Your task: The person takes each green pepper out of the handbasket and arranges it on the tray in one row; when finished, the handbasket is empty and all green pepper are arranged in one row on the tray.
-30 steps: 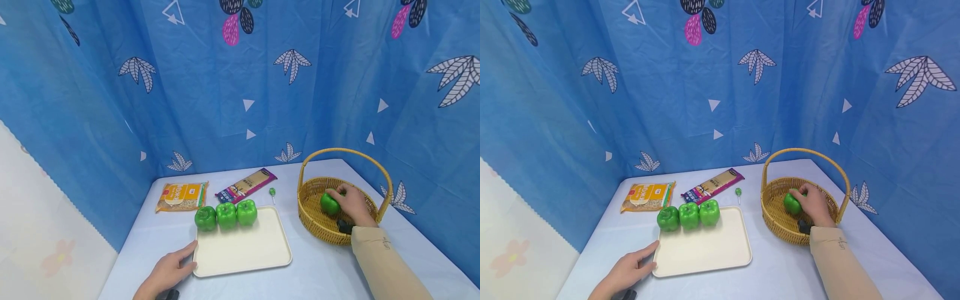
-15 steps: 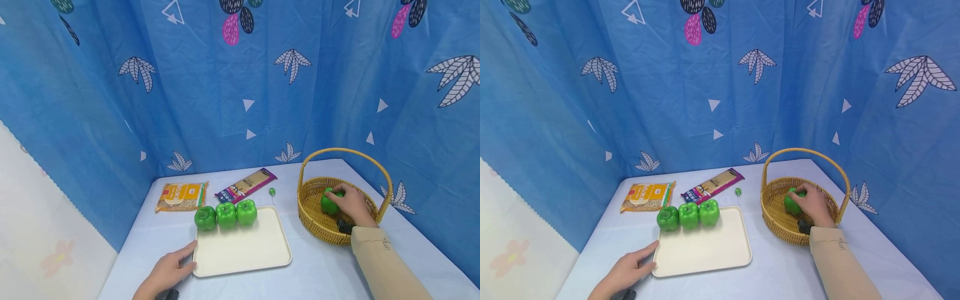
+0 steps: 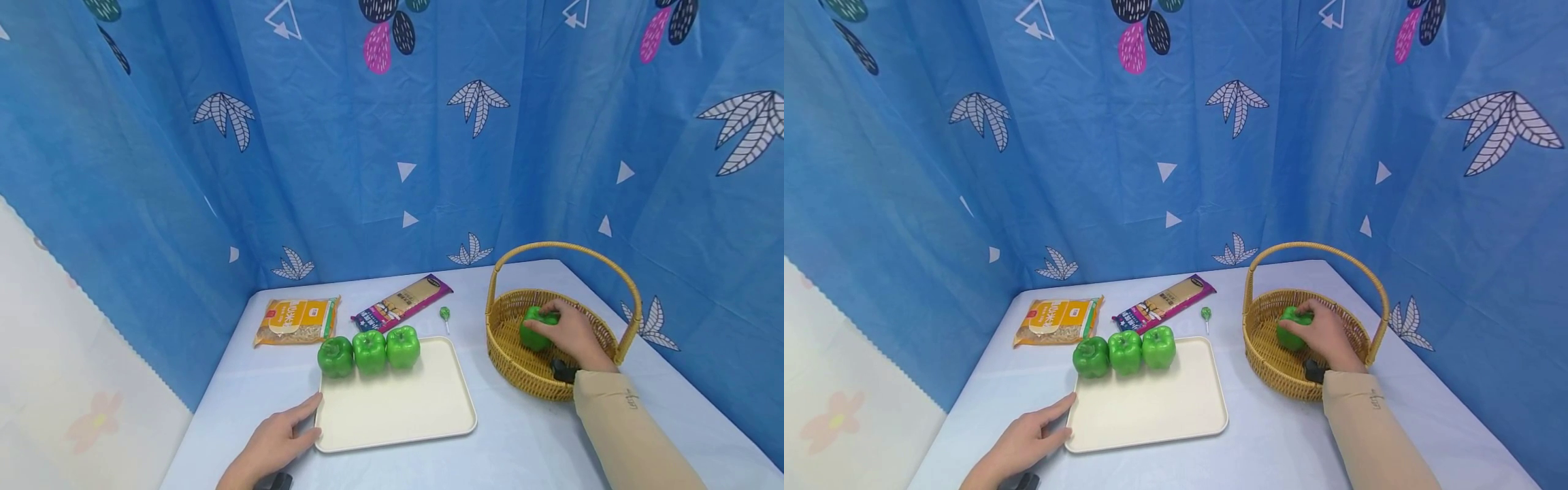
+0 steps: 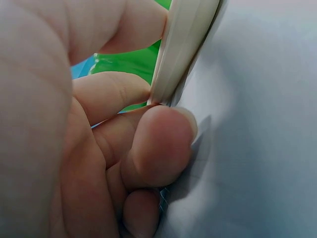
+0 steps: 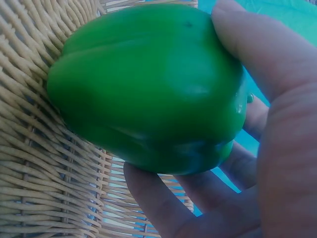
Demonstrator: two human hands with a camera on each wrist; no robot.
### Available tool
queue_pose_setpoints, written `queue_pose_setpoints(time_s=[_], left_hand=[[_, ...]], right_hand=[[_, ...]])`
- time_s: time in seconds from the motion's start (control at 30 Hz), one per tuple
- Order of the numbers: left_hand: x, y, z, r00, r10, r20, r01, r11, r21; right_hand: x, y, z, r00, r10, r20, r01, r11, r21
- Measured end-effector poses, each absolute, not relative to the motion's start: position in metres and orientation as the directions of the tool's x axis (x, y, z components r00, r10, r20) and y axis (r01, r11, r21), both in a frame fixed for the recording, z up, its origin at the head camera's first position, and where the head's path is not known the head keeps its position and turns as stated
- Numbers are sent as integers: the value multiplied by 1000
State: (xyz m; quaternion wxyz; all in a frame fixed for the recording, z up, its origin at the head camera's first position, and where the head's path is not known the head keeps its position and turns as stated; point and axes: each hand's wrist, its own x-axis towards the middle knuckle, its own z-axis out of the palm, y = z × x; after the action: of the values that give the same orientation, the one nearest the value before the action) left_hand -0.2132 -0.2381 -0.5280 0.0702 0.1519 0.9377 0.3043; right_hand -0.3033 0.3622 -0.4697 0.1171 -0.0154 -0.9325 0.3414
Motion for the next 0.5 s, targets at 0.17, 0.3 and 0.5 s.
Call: queue_pose_setpoints(time_s=[0.17,0.3,0.5], left_hand=[[-213,-237,-528,-945,322,-56,226,768,600],[-213,-237,-528,-946,318,-58,223,772,596],[-214,-238,-528,-943,327,-58,232,775,588]], right_hand=[[-304,361,-469,-974,109,199,-43,772,-634],[-304,360,-468,-978,114,176,-27,764,-645],[-302,361,-465,-977,118,176,-29,749,-662]])
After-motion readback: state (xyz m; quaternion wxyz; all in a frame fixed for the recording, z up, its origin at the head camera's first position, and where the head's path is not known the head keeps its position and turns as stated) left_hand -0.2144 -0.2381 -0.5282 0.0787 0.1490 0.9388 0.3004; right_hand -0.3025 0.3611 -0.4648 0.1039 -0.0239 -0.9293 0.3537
